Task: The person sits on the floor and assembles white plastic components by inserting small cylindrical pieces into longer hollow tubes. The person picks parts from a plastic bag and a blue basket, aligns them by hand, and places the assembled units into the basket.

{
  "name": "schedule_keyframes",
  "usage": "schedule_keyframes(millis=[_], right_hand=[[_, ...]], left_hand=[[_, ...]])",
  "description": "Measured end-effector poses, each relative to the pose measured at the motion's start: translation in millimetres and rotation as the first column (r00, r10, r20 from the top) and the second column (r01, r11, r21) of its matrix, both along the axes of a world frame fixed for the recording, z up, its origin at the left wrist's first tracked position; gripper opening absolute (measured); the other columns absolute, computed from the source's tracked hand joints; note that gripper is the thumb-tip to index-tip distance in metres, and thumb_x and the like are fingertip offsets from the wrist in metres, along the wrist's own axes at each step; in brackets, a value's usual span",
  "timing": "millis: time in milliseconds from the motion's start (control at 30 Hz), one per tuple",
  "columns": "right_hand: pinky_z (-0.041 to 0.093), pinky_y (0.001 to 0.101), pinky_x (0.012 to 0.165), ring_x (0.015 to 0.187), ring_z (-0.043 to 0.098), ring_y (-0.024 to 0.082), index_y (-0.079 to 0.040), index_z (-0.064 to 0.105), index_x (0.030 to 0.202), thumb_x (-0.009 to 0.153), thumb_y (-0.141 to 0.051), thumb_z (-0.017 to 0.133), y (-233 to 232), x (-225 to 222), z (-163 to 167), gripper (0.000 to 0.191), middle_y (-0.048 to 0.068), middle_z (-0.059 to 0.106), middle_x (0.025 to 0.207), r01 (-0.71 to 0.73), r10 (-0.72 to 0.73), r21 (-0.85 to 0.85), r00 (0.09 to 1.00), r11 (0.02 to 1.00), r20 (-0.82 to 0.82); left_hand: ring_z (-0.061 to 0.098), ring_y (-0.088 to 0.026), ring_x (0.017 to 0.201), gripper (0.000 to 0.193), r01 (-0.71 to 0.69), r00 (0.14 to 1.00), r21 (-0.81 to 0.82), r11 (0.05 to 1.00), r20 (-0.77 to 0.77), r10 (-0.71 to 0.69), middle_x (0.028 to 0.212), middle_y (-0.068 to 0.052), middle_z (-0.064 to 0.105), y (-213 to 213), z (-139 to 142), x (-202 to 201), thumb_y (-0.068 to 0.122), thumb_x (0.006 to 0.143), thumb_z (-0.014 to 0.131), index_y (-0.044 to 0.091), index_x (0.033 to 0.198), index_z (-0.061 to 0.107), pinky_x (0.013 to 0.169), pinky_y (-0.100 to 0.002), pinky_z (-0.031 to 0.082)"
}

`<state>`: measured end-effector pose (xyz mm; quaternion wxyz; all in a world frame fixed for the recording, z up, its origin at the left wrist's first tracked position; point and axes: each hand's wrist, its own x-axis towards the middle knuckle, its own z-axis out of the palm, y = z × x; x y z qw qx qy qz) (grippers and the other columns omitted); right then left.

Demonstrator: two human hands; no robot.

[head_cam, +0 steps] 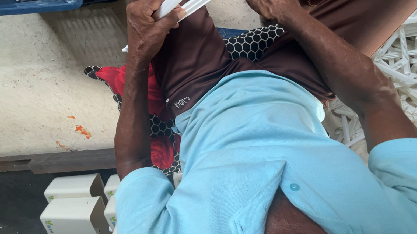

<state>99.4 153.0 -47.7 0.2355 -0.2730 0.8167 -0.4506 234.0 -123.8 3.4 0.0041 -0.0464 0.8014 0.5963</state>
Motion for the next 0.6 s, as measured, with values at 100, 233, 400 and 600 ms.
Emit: schedule_keyframes(millis=[100,233,400,600], right_hand=[[0.048,0.0337,0.059,0.07,0.052,0.013,-0.006,0.064,0.102,0.115,-0.056,0.046,8,-2,5,0.055,0.002,0.05,0.076,-0.049,0.039,-0.093,0.993,0.994,-0.109],[0.046,0.0349,0.058,0.067,0.047,0.015,-0.009,0.063,0.111,0.114,-0.056,0.05,16,-2,13,0.048,0.006,0.047,0.079,-0.073,0.07,0.084,0.997,0.994,0.042],[0.045,0.036,0.069,0.075,0.046,0.017,-0.009,0.059,0.095,0.125,-0.043,0.041,10,2,8,0.048,0.004,0.046,0.078,-0.146,0.123,-0.092,0.969,0.985,-0.215],[0.038,0.0336,0.054,0.059,0.041,0.016,-0.009,0.059,0.089,0.117,-0.048,0.05,4,1,-2,0.049,0.001,0.043,0.067,-0.06,0.059,-0.111,0.998,0.992,-0.007]], left_hand=[[0.073,-0.01,0.068,0.019,-0.002,1.0,0.016,1.0,0.0,0.002,0.078,-0.006,0.073,-1,2,-1,0.017,0.098,0.083,0.001,0.093,0.073,0.058,-0.025,0.057],[0.072,-0.01,0.068,0.018,0.003,1.0,0.015,1.0,0.017,-0.003,0.079,-0.006,0.073,0,2,-1,0.016,0.098,0.082,0.001,0.093,0.074,0.058,-0.024,0.056],[0.072,-0.01,0.068,0.017,0.019,1.0,-0.025,1.0,0.011,-0.019,0.077,-0.005,0.073,0,1,0,0.015,0.098,0.082,0.001,0.093,0.074,0.059,-0.024,0.056],[0.072,-0.01,0.068,0.019,0.01,1.0,-0.017,1.0,-0.013,-0.011,0.077,-0.006,0.073,1,1,0,0.016,0.099,0.082,0.0,0.092,0.073,0.059,-0.024,0.056]])
